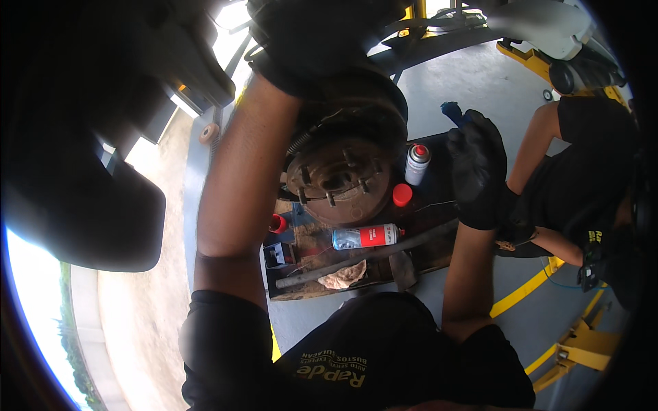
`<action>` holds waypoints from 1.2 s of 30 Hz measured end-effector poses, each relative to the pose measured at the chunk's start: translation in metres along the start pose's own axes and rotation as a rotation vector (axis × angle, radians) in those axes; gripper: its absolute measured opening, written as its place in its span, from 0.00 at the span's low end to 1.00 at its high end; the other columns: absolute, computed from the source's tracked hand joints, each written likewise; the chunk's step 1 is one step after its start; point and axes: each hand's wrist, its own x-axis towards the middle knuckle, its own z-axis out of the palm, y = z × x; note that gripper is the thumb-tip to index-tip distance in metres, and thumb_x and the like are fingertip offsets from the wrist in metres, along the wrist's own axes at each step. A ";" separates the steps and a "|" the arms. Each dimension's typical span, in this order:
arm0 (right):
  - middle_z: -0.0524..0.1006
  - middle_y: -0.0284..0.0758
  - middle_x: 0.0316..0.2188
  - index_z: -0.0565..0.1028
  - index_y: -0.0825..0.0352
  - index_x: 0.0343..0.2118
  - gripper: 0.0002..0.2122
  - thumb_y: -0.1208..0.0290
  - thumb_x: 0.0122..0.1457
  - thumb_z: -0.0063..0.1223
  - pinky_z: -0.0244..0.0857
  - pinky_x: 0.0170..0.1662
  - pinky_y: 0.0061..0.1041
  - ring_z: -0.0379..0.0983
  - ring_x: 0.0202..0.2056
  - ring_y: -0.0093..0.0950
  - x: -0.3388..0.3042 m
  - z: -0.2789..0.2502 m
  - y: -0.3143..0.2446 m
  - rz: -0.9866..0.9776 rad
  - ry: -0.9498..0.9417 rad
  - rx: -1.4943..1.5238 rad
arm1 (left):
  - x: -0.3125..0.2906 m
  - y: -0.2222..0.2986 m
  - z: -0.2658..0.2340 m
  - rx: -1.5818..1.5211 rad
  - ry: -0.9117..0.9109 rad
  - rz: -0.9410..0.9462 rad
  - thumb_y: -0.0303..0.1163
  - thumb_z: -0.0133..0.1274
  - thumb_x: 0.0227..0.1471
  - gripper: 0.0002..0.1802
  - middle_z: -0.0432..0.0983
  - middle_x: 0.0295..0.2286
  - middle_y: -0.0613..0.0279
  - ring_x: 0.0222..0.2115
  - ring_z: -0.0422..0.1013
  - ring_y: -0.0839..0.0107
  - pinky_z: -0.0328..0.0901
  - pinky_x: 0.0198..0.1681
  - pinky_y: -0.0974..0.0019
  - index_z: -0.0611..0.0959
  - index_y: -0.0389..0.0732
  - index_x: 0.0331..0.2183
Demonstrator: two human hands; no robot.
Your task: The person cleans a car brake assembly using a spray can and a cloth. They repeatedly spray lubricant onto the brake rotor and caliper, then wipe the surfaces with a rag. The person also uses a metal tool to scrape or adjust parts of the assembly.
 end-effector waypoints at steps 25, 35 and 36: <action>0.85 0.38 0.44 0.80 0.71 0.50 0.11 0.84 0.66 0.59 0.78 0.44 0.23 0.84 0.40 0.25 0.047 0.132 0.009 -0.617 -0.470 -0.759 | 0.026 -0.047 0.012 -0.830 -0.243 -0.712 0.44 0.45 0.74 0.22 0.70 0.17 0.68 0.13 0.66 0.74 0.62 0.17 0.63 0.78 0.41 0.29; 0.81 0.36 0.40 0.82 0.61 0.47 0.16 0.77 0.55 0.67 0.74 0.48 0.40 0.80 0.44 0.40 0.054 0.155 0.016 -1.056 -0.550 -1.375 | 0.036 -0.044 0.012 -1.012 -0.223 -0.841 0.36 0.48 0.65 0.19 0.70 0.15 0.63 0.13 0.67 0.72 0.61 0.18 0.62 0.77 0.39 0.22; 0.81 0.35 0.41 0.82 0.61 0.47 0.16 0.77 0.55 0.67 0.74 0.48 0.40 0.80 0.44 0.39 0.055 0.157 0.015 -1.087 -0.559 -1.423 | 0.037 -0.044 0.011 -0.967 -0.242 -0.803 0.36 0.48 0.65 0.19 0.70 0.14 0.63 0.13 0.67 0.72 0.61 0.18 0.61 0.77 0.39 0.22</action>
